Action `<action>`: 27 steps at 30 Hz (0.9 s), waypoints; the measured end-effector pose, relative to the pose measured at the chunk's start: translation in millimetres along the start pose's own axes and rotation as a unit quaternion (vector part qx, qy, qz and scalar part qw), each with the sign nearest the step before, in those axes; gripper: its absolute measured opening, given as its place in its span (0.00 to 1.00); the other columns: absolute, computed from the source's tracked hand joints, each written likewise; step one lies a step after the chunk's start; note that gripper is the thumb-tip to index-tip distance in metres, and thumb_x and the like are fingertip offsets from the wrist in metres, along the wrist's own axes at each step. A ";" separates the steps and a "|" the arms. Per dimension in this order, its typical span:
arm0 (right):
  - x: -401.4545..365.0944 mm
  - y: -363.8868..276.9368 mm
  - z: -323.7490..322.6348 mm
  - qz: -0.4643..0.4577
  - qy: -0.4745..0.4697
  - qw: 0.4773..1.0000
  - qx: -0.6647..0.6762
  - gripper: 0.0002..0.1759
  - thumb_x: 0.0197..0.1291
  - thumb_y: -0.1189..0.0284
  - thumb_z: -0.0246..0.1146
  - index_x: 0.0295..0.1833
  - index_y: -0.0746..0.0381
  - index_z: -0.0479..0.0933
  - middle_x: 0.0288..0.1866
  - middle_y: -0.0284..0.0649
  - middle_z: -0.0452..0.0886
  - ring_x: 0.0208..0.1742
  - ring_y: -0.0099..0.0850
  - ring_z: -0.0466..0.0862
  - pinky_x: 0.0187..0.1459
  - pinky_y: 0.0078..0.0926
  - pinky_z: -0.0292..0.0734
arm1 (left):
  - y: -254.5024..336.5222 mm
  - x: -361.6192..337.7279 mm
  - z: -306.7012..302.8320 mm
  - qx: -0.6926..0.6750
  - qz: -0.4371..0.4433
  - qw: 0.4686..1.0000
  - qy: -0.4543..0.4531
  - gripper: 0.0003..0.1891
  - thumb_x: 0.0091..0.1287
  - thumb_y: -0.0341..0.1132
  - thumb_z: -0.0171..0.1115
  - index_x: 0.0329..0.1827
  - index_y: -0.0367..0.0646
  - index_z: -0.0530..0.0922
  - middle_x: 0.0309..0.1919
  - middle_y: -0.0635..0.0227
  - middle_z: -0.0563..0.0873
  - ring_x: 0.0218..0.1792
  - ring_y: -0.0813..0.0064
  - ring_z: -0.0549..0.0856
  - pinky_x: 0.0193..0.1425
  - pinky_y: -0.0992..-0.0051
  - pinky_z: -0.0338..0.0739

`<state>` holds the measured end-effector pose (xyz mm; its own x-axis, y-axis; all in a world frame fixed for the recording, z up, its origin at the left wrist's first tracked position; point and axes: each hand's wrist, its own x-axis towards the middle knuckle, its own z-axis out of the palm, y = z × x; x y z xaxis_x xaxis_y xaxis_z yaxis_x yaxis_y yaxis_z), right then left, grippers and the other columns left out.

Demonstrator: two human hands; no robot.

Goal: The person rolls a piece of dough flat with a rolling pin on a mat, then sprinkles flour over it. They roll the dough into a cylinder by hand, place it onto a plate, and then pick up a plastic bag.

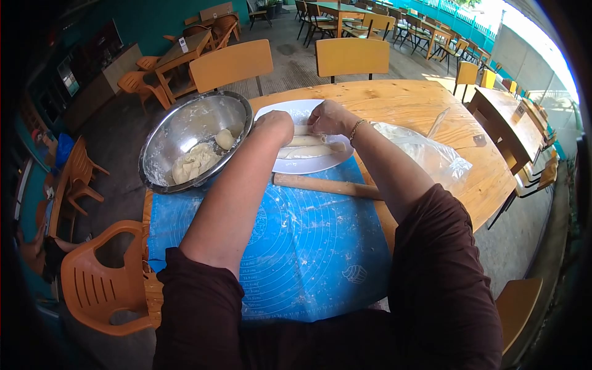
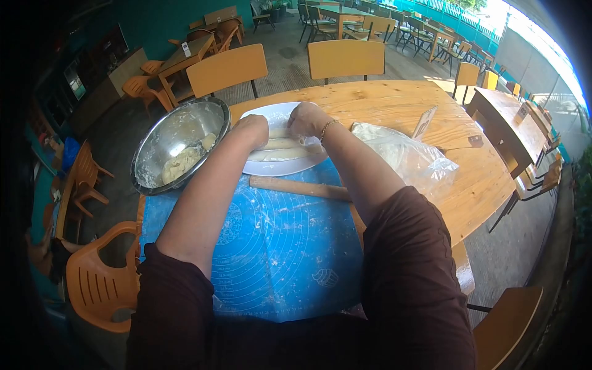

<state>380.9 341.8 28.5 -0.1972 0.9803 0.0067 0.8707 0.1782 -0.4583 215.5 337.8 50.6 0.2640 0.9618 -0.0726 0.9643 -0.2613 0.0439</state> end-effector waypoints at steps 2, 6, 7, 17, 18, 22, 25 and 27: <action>-3.6 -3.3 -2.6 -0.001 0.003 0.999 -0.039 0.13 0.51 0.75 0.70 0.45 0.58 0.90 0.44 0.43 0.91 0.46 0.37 0.88 0.53 0.30 0.82 | -2.1 0.8 -0.3 0.002 0.010 1.000 0.001 0.14 0.61 0.19 0.59 0.48 0.30 0.86 0.51 0.41 0.87 0.55 0.47 0.87 0.58 0.58 0.83; -6.5 -3.3 3.5 -0.013 0.041 0.993 -0.109 0.12 0.59 0.73 0.61 0.40 0.56 0.91 0.44 0.45 0.89 0.47 0.44 0.88 0.52 0.36 0.82 | -4.6 1.4 1.1 -0.007 0.018 0.999 0.028 0.13 0.61 0.19 0.60 0.46 0.29 0.86 0.50 0.41 0.87 0.54 0.47 0.88 0.56 0.59 0.84; -7.7 -3.7 4.3 -0.012 0.042 0.993 -0.110 0.12 0.59 0.73 0.61 0.40 0.56 0.91 0.44 0.45 0.89 0.47 0.44 0.88 0.52 0.36 0.82 | -4.3 1.2 0.5 -0.007 0.019 0.999 0.029 0.13 0.61 0.19 0.60 0.46 0.29 0.86 0.50 0.41 0.87 0.54 0.47 0.88 0.56 0.59 0.84; -3.3 -4.5 18.0 -0.041 0.094 0.994 -0.029 0.12 0.58 0.76 0.62 0.40 0.57 0.91 0.42 0.47 0.89 0.46 0.44 0.88 0.53 0.37 0.81 | -4.3 -3.0 -2.7 -0.004 0.018 0.999 0.050 0.13 0.61 0.20 0.60 0.46 0.32 0.87 0.51 0.43 0.88 0.54 0.47 0.87 0.57 0.58 0.84; -3.8 -5.3 18.8 -0.039 0.091 0.995 -0.023 0.12 0.57 0.76 0.62 0.40 0.57 0.91 0.42 0.47 0.89 0.46 0.45 0.88 0.54 0.37 0.81 | -2.6 -5.8 -4.1 -0.013 0.009 0.999 0.045 0.13 0.61 0.20 0.60 0.46 0.32 0.87 0.51 0.44 0.88 0.54 0.46 0.87 0.57 0.58 0.84; -7.4 -7.6 13.7 -0.035 0.094 0.995 -0.022 0.10 0.55 0.76 0.64 0.40 0.59 0.90 0.42 0.49 0.89 0.47 0.45 0.88 0.54 0.37 0.81 | 1.7 -13.1 -3.6 0.000 0.018 1.000 0.010 0.13 0.62 0.19 0.59 0.46 0.31 0.87 0.52 0.42 0.87 0.55 0.46 0.87 0.58 0.57 0.84; -17.8 -16.0 1.9 0.031 0.098 0.994 -0.048 0.09 0.55 0.74 0.65 0.39 0.62 0.89 0.43 0.50 0.89 0.50 0.45 0.88 0.55 0.38 0.81 | 6.7 -27.9 6.9 -0.006 0.050 0.997 0.053 0.12 0.61 0.18 0.58 0.45 0.30 0.87 0.50 0.39 0.87 0.54 0.46 0.87 0.58 0.56 0.83; -33.1 -28.2 -9.1 0.090 0.050 0.991 -0.091 0.10 0.57 0.73 0.65 0.40 0.63 0.88 0.46 0.51 0.89 0.52 0.45 0.88 0.55 0.38 0.82 | 9.5 -42.1 15.9 -0.007 0.122 0.982 0.145 0.12 0.61 0.18 0.57 0.43 0.29 0.87 0.46 0.37 0.86 0.50 0.45 0.88 0.59 0.56 0.83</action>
<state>367.0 305.1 49.4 0.0060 0.9995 0.0321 0.9564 0.0037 -0.2921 214.0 293.5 38.2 0.4677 0.8538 0.2286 0.8721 -0.4879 0.0381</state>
